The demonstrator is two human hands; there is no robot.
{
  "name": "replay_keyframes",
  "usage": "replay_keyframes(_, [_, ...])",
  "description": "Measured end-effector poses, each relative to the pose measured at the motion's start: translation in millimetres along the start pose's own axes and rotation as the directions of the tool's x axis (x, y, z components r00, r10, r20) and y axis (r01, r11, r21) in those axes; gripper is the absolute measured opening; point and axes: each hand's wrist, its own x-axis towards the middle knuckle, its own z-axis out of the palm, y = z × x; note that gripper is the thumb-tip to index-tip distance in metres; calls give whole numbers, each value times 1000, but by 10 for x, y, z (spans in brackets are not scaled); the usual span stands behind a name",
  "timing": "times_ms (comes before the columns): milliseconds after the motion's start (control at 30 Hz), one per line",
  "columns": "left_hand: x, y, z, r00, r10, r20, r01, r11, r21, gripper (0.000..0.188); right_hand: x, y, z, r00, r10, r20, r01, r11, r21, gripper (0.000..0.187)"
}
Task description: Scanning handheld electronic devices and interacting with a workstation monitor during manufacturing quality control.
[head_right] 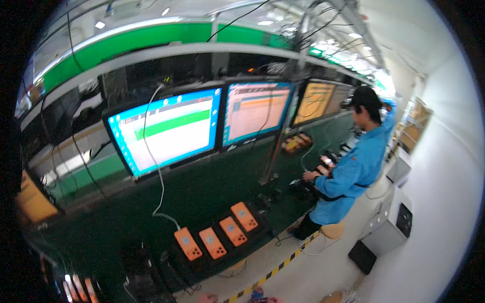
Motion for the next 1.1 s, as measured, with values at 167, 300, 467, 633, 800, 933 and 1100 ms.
replay_keyframes(167, [-464,995,28,928,76,-364,-216,908,-360,21,558,-453,-924,991,85,101,-120,895,431,18])
replay_keyframes(300, [-508,1423,-51,831,-7,-556,-338,788,-514,16,841,-1629,-1333,992,-63,-106,103,893,438,18])
replay_keyframes(467, [96,1589,-425,586,140,-798,-425,892,-156,20,1170,-3095,-1259,950,-305,-71,295,796,528,12])
replay_keyframes(633, [522,1973,-800,396,276,-876,-169,959,226,40,1383,-3747,-686,857,-511,62,428,774,467,13])
replay_keyframes(800, [831,2323,-1022,364,199,-910,-109,979,171,50,1248,-4192,-428,807,-464,365,325,865,382,16])
replay_keyframes(933, [820,2425,-1221,366,197,-910,-332,941,70,39,1279,-4469,-231,807,-411,424,295,903,313,20])
replay_keyframes(1100, [809,2307,-1046,414,165,-895,-550,829,-101,22,1611,-4721,147,706,-536,464,458,844,278,34])
